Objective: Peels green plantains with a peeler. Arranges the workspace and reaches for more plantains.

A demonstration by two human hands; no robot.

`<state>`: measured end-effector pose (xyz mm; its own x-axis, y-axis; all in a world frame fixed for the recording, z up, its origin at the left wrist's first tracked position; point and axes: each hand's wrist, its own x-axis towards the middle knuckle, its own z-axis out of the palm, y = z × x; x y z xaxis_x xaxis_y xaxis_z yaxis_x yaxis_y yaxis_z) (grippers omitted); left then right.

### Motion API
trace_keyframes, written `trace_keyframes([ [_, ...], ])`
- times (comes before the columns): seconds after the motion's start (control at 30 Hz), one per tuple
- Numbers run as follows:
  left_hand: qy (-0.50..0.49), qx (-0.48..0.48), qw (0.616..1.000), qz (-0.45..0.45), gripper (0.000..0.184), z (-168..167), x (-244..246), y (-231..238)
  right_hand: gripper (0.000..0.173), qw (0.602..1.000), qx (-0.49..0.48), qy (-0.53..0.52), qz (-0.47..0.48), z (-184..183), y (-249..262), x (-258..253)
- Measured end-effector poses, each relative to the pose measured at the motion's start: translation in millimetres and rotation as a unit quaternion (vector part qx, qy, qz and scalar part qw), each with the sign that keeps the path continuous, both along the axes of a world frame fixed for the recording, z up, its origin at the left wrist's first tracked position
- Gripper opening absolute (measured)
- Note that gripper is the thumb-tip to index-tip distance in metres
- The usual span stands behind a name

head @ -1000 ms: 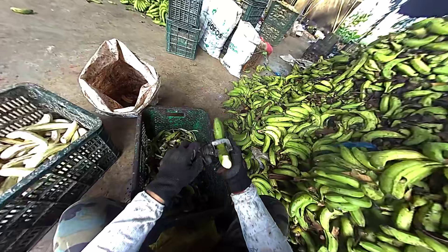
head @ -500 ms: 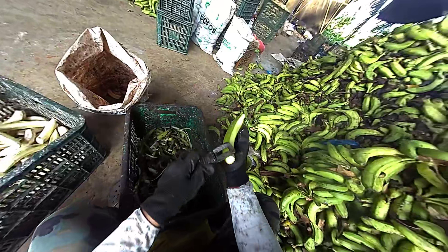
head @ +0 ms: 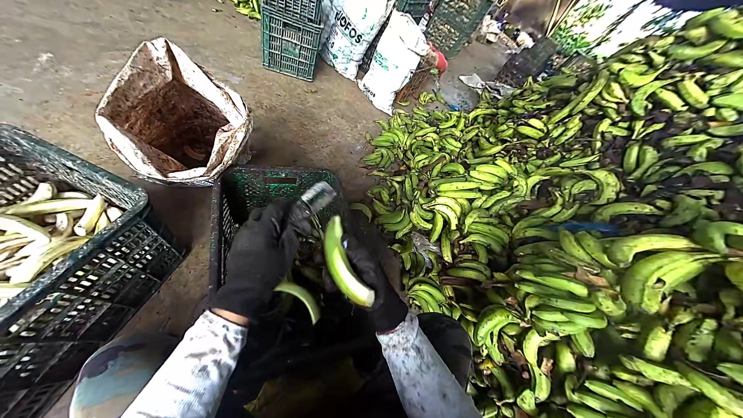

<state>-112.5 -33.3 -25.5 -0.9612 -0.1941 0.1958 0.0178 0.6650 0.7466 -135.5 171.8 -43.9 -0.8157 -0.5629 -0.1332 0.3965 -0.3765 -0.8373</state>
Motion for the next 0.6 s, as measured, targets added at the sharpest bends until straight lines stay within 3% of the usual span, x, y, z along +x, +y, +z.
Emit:
trace_keyframes([
  [0.07, 0.000, 0.023, 0.999, -0.044, 0.042, -0.4, 12.5, 13.5, 0.032, 0.989, 0.005, 0.064, -0.129, 2.5, 0.5, -11.0],
  [0.13, 0.002, 0.062, 0.993, -0.096, 0.045, -5.6, 23.9, 30.9, 0.029, 0.955, 0.031, 0.148, -0.256, 8.1, 3.7, -23.7],
  [0.27, 0.058, 0.038, 0.988, -0.140, 0.051, -6.8, 35.0, 48.8, 0.043, 0.915, 0.051, 0.183, -0.357, 23.1, 7.5, -40.2],
  [0.37, 0.053, 0.018, 0.991, -0.121, 0.049, -10.7, 19.3, 39.9, 0.043, 0.935, 0.095, 0.249, -0.235, 17.1, 15.9, -29.1],
  [0.47, 0.029, -0.007, 0.997, -0.066, 0.045, -5.7, 3.1, 22.4, 0.031, 0.990, 0.023, 0.129, -0.055, 13.7, 13.1, -18.5],
  [0.5, 0.017, -0.012, 0.999, -0.044, 0.045, -3.1, -0.2, 18.2, 0.032, 0.996, 0.028, 0.089, -0.015, 13.1, 12.0, -16.1],
  [0.6, -0.012, 0.011, 1.000, 0.013, 0.042, 0.4, -9.5, 5.5, 0.045, 0.988, 0.094, 0.105, 0.066, 14.5, 17.8, -8.3],
])
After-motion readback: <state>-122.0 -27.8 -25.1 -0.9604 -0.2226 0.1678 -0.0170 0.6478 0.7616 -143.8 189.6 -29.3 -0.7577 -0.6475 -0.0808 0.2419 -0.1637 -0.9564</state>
